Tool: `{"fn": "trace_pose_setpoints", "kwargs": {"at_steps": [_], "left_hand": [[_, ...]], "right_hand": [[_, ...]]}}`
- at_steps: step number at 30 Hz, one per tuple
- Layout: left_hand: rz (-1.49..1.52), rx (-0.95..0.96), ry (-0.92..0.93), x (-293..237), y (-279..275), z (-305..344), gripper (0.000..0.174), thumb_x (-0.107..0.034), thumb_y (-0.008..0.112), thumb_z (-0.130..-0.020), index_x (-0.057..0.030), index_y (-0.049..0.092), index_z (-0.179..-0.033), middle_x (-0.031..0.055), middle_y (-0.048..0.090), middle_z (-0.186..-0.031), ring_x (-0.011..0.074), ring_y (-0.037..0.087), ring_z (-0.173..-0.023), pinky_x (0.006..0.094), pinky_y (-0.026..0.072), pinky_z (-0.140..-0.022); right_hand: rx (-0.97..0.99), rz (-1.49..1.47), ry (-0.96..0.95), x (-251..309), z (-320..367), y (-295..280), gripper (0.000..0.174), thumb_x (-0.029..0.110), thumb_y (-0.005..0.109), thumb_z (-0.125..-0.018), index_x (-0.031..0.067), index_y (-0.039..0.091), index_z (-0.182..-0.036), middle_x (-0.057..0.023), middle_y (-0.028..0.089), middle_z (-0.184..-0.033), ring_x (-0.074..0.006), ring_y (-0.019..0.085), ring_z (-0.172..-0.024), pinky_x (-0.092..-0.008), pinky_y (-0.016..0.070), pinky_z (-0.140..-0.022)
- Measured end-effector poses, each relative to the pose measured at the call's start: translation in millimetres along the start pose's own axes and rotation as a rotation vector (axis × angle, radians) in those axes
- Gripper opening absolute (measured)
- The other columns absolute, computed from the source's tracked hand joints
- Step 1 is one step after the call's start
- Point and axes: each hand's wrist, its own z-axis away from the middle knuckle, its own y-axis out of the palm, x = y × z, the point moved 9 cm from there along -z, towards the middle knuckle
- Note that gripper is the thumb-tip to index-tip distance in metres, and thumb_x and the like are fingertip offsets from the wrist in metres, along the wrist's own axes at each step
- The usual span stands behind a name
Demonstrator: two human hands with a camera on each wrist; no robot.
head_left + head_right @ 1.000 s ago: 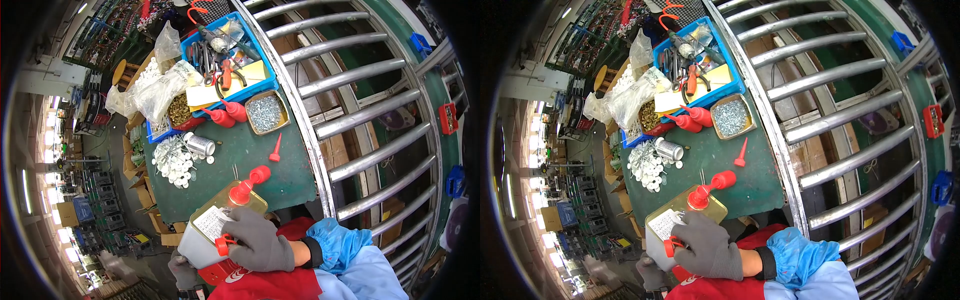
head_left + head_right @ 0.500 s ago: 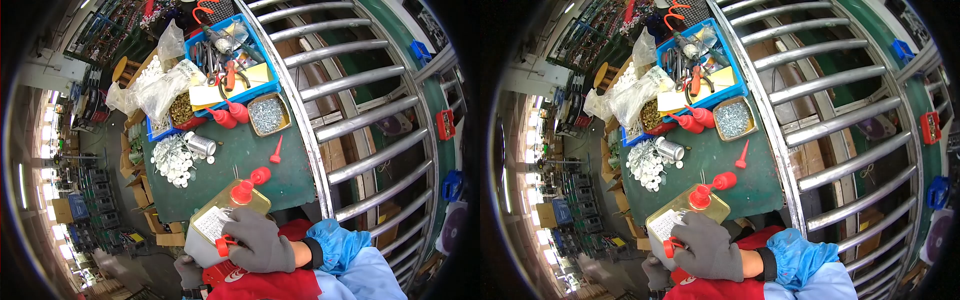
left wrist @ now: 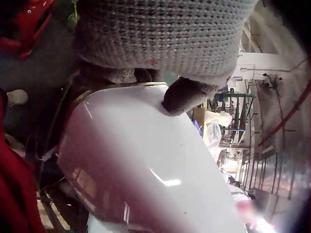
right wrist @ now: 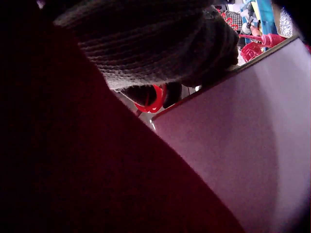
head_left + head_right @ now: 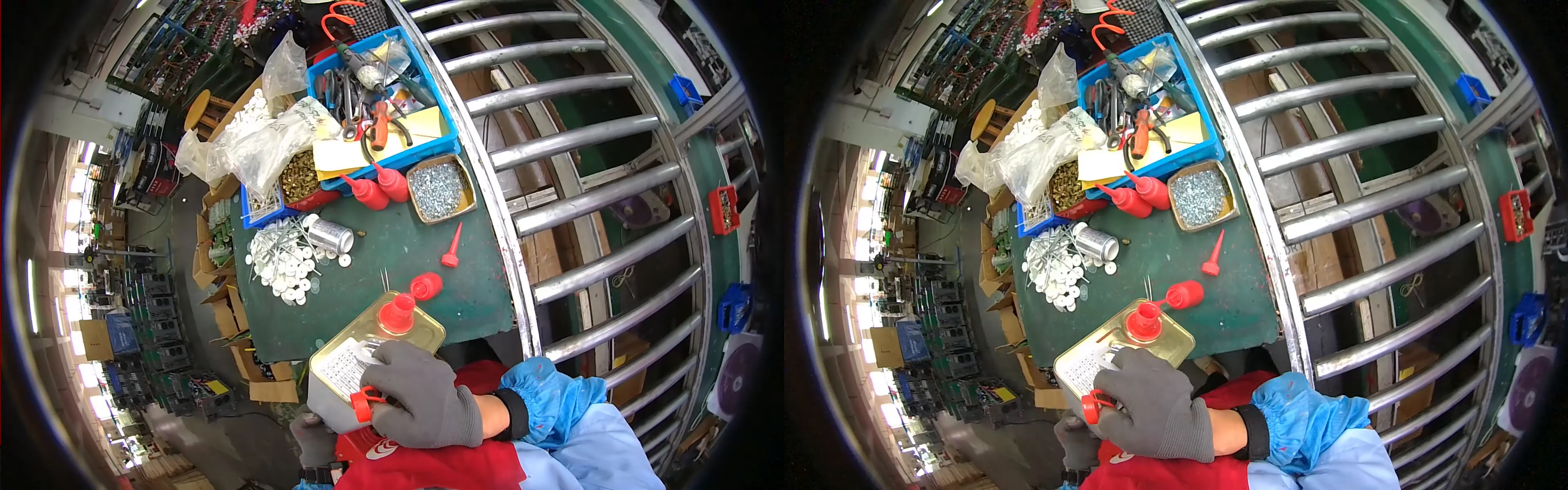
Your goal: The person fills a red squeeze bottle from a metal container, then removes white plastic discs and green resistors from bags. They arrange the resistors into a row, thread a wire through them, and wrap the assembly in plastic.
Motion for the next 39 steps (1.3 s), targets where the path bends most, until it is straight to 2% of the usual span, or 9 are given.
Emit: {"fn": "trace_pose_setpoints", "kwargs": {"at_steps": [1, 3, 6, 13, 16, 18, 21, 24, 39], "left_hand": [[-0.207, -0.013, 0.109, 0, -11, -3, 0.017, -0.018, 0.05, -0.074, -0.0068, 0.057, -0.085, 0.0032, 0.055, -0.072, 0.0156, 0.049, -0.055, 0.0276, 0.0427, -0.051], [-0.226, -0.015, 0.116, -2, -6, -3, 0.017, -0.017, 0.051, -0.073, -0.0067, 0.057, -0.084, 0.0031, 0.055, -0.073, 0.0156, 0.05, -0.055, 0.0265, 0.0431, -0.049], [0.039, -0.006, -0.004, 8, 0, -3, 0.016, -0.016, 0.051, -0.072, -0.0064, 0.056, -0.084, 0.0032, 0.056, -0.074, 0.0157, 0.051, -0.056, 0.0256, 0.0437, -0.047], [-0.121, -0.007, 0.115, 18, -17, -5, 0.02, -0.014, 0.051, -0.071, -0.0048, 0.059, -0.086, 0.005, 0.057, -0.075, 0.0156, 0.052, -0.056, 0.0266, 0.0448, -0.046], [-0.503, 0.108, 0.219, 7, -12, -1, 0.027, -0.009, 0.051, -0.079, 0.0026, 0.062, -0.1, 0.0112, 0.064, -0.096, 0.0186, 0.062, -0.078, 0.0313, 0.0526, -0.065], [-0.349, 0.118, 0.102, 8, -4, 0, 0.028, -0.01, 0.051, -0.079, 0.0033, 0.062, -0.101, 0.0113, 0.064, -0.096, 0.0185, 0.061, -0.078, 0.0312, 0.0526, -0.066], [0.26, -0.004, -0.2, 30, 10, 4, 0.025, -0.016, 0.049, -0.071, -0.0021, 0.059, -0.089, 0.0053, 0.058, -0.076, 0.0154, 0.051, -0.055, 0.0262, 0.0449, -0.047], [0.182, 0.053, -0.168, 32, 6, 4, 0.033, -0.019, 0.048, -0.076, -0.0018, 0.059, -0.101, 0.0081, 0.06, -0.088, 0.0183, 0.054, -0.071, 0.0302, 0.0476, -0.064], [0.169, 0.101, -0.173, 41, 17, 5, 0.033, -0.017, 0.052, -0.078, -0.0014, 0.061, -0.106, 0.0091, 0.063, -0.092, 0.0186, 0.059, -0.076, 0.031, 0.0506, -0.068]], "right_hand": [[-0.005, 0.003, -0.005, 1, 0, 0, 0.022, 0.017, 0.064, -0.069, 0.0072, 0.068, -0.089, -0.0135, 0.057, -0.088, -0.0326, 0.06, -0.079, -0.0414, 0.0485, -0.068], [0.017, 0.006, 0.01, 2, 0, 0, 0.023, 0.017, 0.064, -0.069, 0.0073, 0.068, -0.089, -0.0138, 0.057, -0.089, -0.0328, 0.06, -0.079, -0.0416, 0.0484, -0.068], [0.038, 0.004, 0.017, 3, 0, 3, 0.023, 0.017, 0.065, -0.069, 0.0075, 0.068, -0.089, -0.0139, 0.057, -0.089, -0.0332, 0.06, -0.08, -0.042, 0.0481, -0.069], [0.045, 0.016, 0.039, 5, 1, 4, 0.022, 0.017, 0.065, -0.069, 0.0081, 0.068, -0.089, -0.014, 0.058, -0.089, -0.0331, 0.06, -0.081, -0.0426, 0.0479, -0.069], [0.033, -0.016, 0.004, 5, 2, 5, 0.026, 0.028, 0.067, -0.077, 0.0065, 0.065, -0.091, -0.015, 0.053, -0.086, -0.0342, 0.056, -0.082, -0.0454, 0.0448, -0.069], [0.025, 0.011, 0.017, 8, 1, 3, 0.021, 0.02, 0.066, -0.071, 0.0077, 0.067, -0.088, -0.0142, 0.056, -0.087, -0.0332, 0.059, -0.08, -0.0428, 0.0471, -0.068], [0.025, 0.026, 0.022, 10, 1, 3, 0.021, 0.015, 0.065, -0.068, 0.0083, 0.069, -0.087, -0.0139, 0.058, -0.088, -0.0326, 0.06, -0.079, -0.0416, 0.0485, -0.067], [0.039, 0.04, 0.021, 13, 2, 3, 0.022, 0.016, 0.065, -0.068, 0.0086, 0.069, -0.088, -0.014, 0.058, -0.089, -0.0326, 0.061, -0.08, -0.0418, 0.0489, -0.068], [0.05, 0.05, -0.003, 28, 3, 6, 0.024, 0.026, 0.063, -0.073, 0.0071, 0.066, -0.087, -0.0149, 0.054, -0.083, -0.0347, 0.057, -0.08, -0.046, 0.0466, -0.067]]}}
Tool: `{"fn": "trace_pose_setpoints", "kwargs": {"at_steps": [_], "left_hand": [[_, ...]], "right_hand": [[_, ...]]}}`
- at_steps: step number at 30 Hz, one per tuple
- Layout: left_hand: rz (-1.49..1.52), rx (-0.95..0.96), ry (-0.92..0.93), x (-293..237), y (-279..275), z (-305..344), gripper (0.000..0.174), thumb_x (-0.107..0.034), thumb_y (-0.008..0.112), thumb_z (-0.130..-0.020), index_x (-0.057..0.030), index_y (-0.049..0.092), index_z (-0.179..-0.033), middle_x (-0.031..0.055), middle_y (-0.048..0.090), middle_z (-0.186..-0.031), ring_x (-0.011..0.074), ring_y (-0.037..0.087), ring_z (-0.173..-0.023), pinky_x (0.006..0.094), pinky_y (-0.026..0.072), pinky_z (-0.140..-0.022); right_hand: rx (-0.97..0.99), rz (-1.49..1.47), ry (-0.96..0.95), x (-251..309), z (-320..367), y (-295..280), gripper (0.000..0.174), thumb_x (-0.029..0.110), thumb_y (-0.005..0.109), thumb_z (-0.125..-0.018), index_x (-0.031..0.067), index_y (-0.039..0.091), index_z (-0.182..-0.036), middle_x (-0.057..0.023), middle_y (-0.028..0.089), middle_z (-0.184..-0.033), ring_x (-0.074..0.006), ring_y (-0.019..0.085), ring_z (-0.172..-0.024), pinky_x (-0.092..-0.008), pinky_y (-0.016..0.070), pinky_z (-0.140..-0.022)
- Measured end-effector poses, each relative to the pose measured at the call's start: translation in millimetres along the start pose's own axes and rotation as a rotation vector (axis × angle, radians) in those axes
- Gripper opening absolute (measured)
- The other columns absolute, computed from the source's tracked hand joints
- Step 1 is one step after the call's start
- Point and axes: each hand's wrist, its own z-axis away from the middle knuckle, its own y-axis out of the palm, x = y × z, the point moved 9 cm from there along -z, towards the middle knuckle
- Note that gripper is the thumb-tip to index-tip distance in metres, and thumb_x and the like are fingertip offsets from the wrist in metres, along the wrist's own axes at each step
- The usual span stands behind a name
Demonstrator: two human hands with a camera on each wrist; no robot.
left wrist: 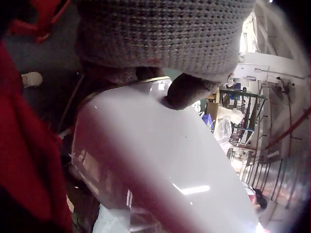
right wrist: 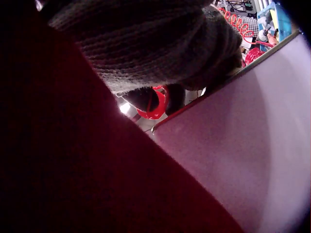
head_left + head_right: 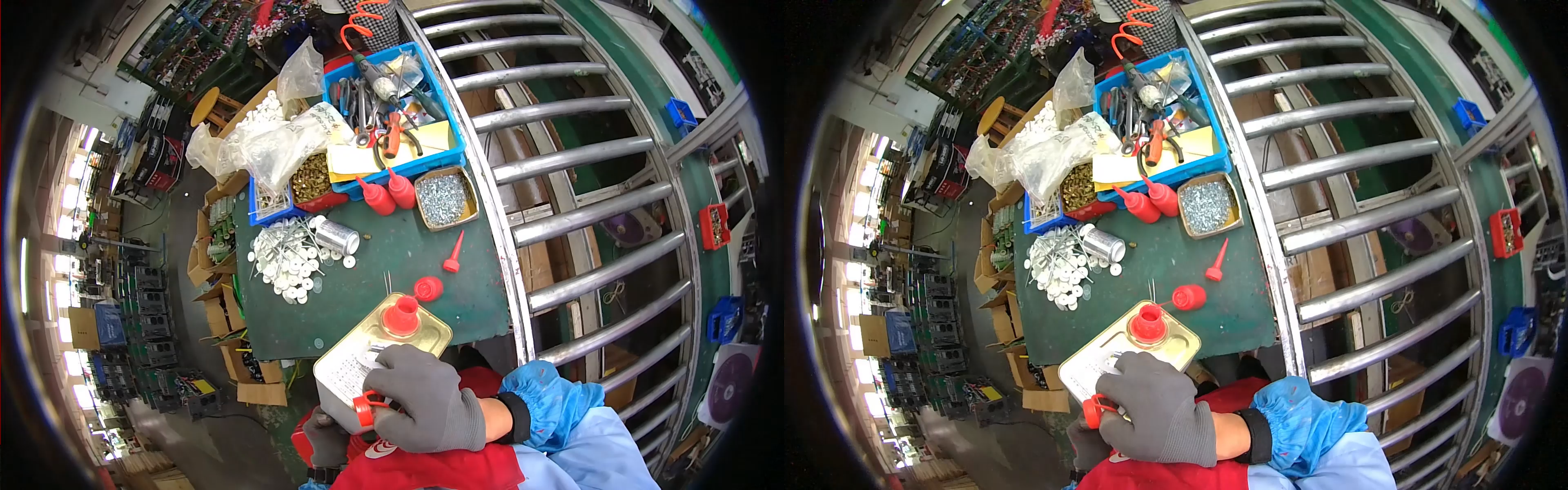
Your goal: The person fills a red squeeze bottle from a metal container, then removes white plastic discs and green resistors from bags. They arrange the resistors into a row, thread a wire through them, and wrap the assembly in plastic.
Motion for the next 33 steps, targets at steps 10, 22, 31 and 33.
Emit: {"fn": "trace_pose_setpoints", "kwargs": {"at_steps": [10, 22, 31, 33], "left_hand": [[-0.028, 0.031, -0.014, 2, 9, -3, 0.033, -0.015, 0.054, -0.08, -0.0011, 0.061, -0.109, 0.0098, 0.065, -0.095, 0.0188, 0.061, -0.08, 0.0315, 0.0526, -0.07], [-0.073, 0.063, -0.005, 1, 15, -1, 0.033, -0.013, 0.057, -0.081, -0.0008, 0.062, -0.112, 0.0106, 0.067, -0.098, 0.019, 0.065, -0.084, 0.0321, 0.055, -0.073], [-0.138, 0.163, 0.083, 0, 25, 7, 0.034, -0.011, 0.06, -0.083, -0.0005, 0.063, -0.115, 0.0112, 0.069, -0.1, 0.0192, 0.068, -0.087, 0.0326, 0.0568, -0.076], [-0.23, 0.202, 0.177, -8, 27, 16, 0.034, -0.011, 0.06, -0.083, -0.0005, 0.063, -0.115, 0.0114, 0.069, -0.101, 0.0192, 0.068, -0.088, 0.0327, 0.0572, -0.076]], "right_hand": [[0.033, 0.073, 0.004, 8, 1, 0, 0.023, 0.017, 0.065, -0.068, 0.0076, 0.069, -0.088, -0.0134, 0.059, -0.089, -0.0316, 0.061, -0.08, -0.0404, 0.049, -0.067], [0.049, 0.032, -0.014, 14, 3, 2, 0.026, 0.027, 0.062, -0.075, 0.0063, 0.066, -0.09, -0.0152, 0.053, -0.084, -0.0341, 0.057, -0.081, -0.0458, 0.0459, -0.069], [0.129, 0.132, -0.035, 47, -1, 16, 0.025, 0.021, 0.064, -0.069, 0.0075, 0.069, -0.089, -0.0132, 0.056, -0.085, -0.0324, 0.059, -0.078, -0.0422, 0.0481, -0.067], [0.149, 0.142, -0.063, 59, -3, 26, 0.025, 0.022, 0.064, -0.07, 0.0075, 0.068, -0.089, -0.0132, 0.056, -0.085, -0.0326, 0.059, -0.078, -0.0423, 0.0478, -0.066]]}}
